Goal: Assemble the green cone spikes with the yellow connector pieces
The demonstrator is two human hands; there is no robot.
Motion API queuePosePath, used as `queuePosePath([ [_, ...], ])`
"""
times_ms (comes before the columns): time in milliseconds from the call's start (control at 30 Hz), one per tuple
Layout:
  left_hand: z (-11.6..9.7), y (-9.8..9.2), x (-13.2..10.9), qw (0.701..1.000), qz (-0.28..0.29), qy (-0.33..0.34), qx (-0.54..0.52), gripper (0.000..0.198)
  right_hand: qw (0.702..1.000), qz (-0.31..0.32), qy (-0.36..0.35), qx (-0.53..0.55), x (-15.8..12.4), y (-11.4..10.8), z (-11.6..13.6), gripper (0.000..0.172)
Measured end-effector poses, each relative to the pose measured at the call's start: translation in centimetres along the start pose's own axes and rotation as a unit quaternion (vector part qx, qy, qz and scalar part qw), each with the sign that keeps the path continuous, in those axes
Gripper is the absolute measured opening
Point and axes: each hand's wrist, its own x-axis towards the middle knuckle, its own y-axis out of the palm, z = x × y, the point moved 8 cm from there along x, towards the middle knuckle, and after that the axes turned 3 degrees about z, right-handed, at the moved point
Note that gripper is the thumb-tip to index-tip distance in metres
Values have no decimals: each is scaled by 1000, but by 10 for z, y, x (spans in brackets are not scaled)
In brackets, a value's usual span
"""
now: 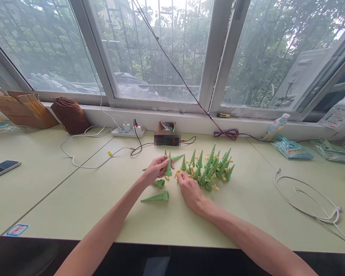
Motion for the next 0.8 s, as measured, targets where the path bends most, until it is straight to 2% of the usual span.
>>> queuePosePath([
  [167,1,5,0,1000,13,-8,1,43,1000,-3,15,9,1,0,0,30],
  [400,3,6,1,1000,8,2,13,44,999,-30,13,33,-2,1,-3,12],
  [700,4,8,-1,999,-8,-5,48,44,994,-26,27,102,-9,-2,-9,13],
  [800,5,8,-1,999,-8,-5,45,43,993,-42,21,111,-9,-1,-10,13],
])
